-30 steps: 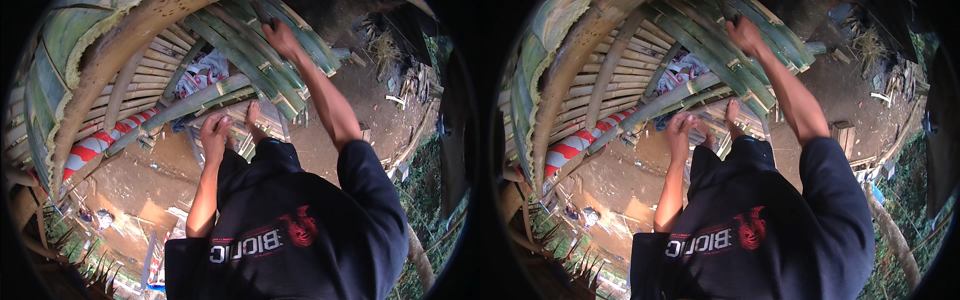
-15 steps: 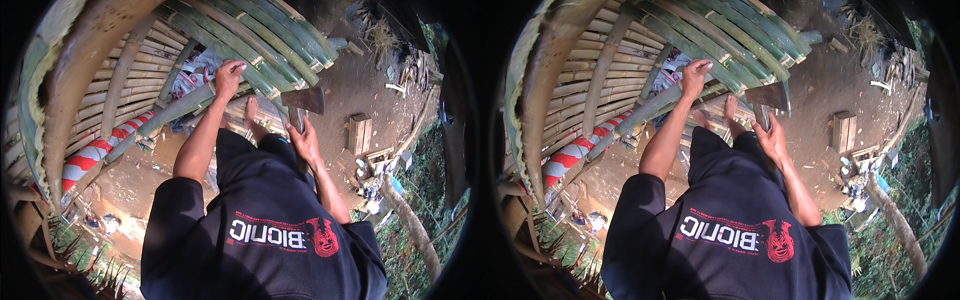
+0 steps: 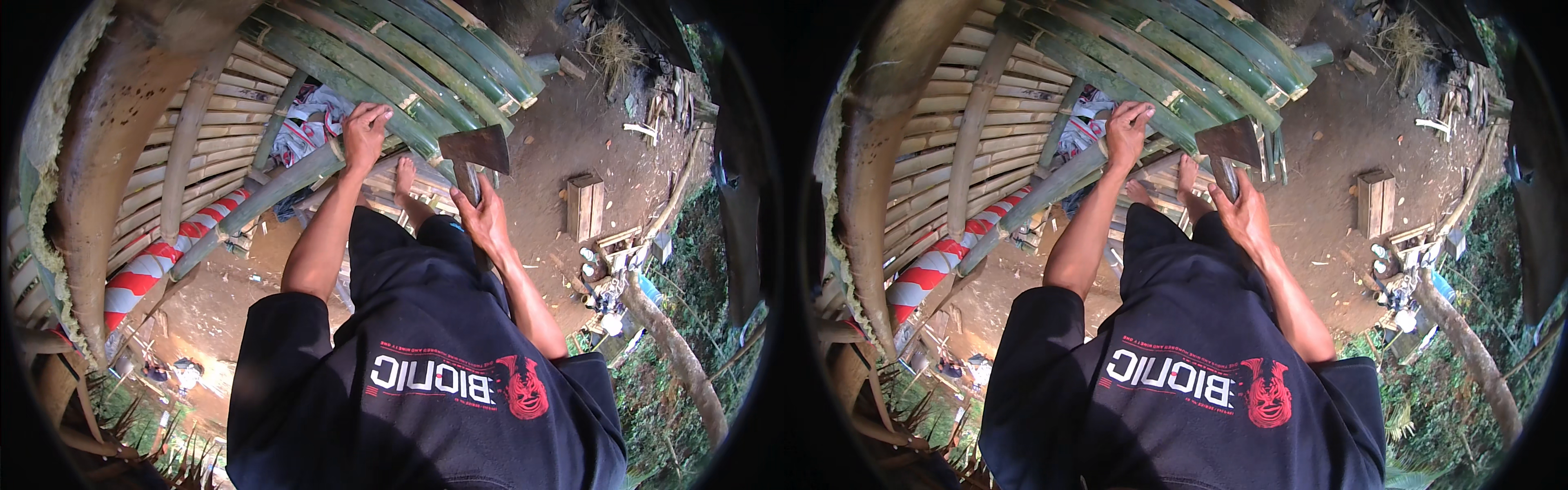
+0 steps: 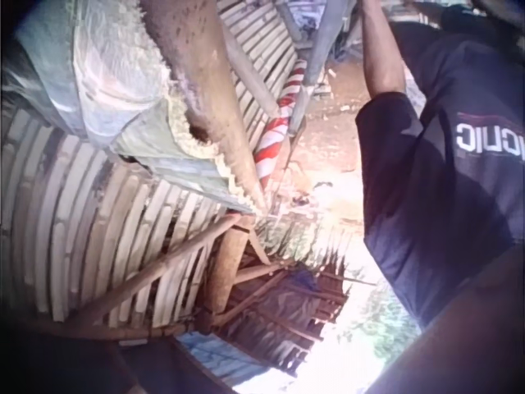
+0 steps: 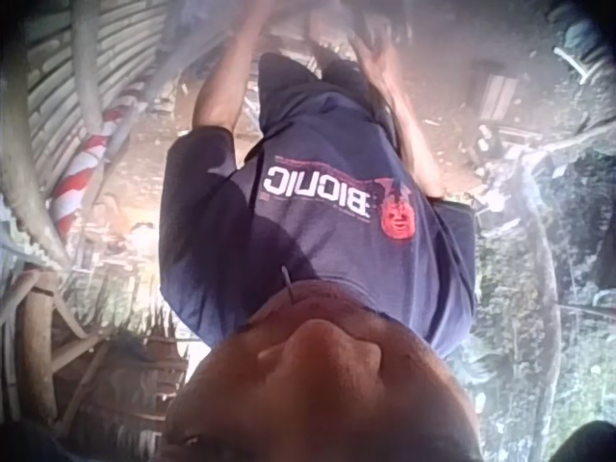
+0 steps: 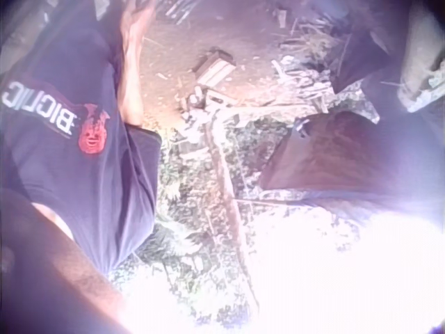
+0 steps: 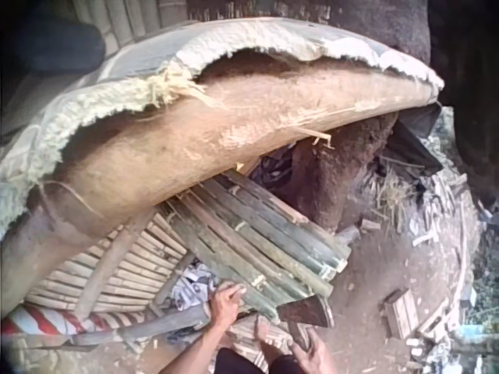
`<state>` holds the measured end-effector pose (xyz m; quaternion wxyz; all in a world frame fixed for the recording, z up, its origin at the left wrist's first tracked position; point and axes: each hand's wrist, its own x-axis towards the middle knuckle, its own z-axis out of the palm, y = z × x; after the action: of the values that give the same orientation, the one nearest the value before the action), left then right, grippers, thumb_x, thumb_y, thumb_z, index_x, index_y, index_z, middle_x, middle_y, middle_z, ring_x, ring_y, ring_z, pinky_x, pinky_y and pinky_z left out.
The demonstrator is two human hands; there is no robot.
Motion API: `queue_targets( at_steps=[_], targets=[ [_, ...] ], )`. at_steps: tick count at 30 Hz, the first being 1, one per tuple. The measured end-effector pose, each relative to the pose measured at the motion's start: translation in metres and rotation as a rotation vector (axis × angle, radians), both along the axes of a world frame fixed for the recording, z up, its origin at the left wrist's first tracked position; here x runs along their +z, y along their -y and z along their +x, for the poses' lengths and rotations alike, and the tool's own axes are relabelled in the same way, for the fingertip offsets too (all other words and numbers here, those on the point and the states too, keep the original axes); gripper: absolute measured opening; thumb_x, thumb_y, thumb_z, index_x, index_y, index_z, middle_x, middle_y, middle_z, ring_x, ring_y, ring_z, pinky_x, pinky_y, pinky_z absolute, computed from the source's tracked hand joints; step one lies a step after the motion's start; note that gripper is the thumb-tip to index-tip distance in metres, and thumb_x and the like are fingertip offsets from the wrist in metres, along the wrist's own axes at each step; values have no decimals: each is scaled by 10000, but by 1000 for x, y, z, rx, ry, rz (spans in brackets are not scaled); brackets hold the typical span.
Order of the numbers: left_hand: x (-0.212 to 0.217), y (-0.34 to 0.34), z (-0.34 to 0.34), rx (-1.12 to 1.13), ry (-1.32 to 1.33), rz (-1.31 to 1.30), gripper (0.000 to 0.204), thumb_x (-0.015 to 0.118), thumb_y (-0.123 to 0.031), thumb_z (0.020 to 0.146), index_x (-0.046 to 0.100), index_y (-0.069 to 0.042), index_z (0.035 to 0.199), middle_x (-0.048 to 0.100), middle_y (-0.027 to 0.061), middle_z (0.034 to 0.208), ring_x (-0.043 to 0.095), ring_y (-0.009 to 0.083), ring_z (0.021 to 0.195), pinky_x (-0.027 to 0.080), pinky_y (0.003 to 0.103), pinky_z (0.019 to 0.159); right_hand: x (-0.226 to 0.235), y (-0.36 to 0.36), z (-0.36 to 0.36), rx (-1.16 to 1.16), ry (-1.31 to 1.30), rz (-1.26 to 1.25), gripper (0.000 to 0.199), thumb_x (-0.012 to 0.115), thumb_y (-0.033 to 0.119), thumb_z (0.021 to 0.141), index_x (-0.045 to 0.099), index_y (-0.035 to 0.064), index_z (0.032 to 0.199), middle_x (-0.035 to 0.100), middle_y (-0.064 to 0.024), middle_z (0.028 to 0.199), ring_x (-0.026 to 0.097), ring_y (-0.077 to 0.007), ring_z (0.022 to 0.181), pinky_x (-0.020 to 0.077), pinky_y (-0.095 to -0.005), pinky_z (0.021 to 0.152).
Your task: The person uses a machete to cut and shape bamboo poles while standing on a partially constructed bamboo framework. They repeatedly position the bamboo, strike it with the machete, and adjust the pieces to fit the structure.
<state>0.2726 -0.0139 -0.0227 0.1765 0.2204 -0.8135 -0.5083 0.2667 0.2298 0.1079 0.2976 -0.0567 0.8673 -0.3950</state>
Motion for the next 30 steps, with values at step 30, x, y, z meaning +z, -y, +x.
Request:
queue_targets(
  at_steps=[30],
  targets=[
    [-10, -10, 4, 71, -89, -119, 131, 660, -44, 810, 729, -5, 914, 695, 124, 906, 664, 292, 824, 516, 353, 762, -7, 74, -45, 229, -164, 74, 346, 564, 307, 948, 465, 27, 1126, 633, -330, 812, 620, -516, 808, 467, -564, 661]
  ],
)
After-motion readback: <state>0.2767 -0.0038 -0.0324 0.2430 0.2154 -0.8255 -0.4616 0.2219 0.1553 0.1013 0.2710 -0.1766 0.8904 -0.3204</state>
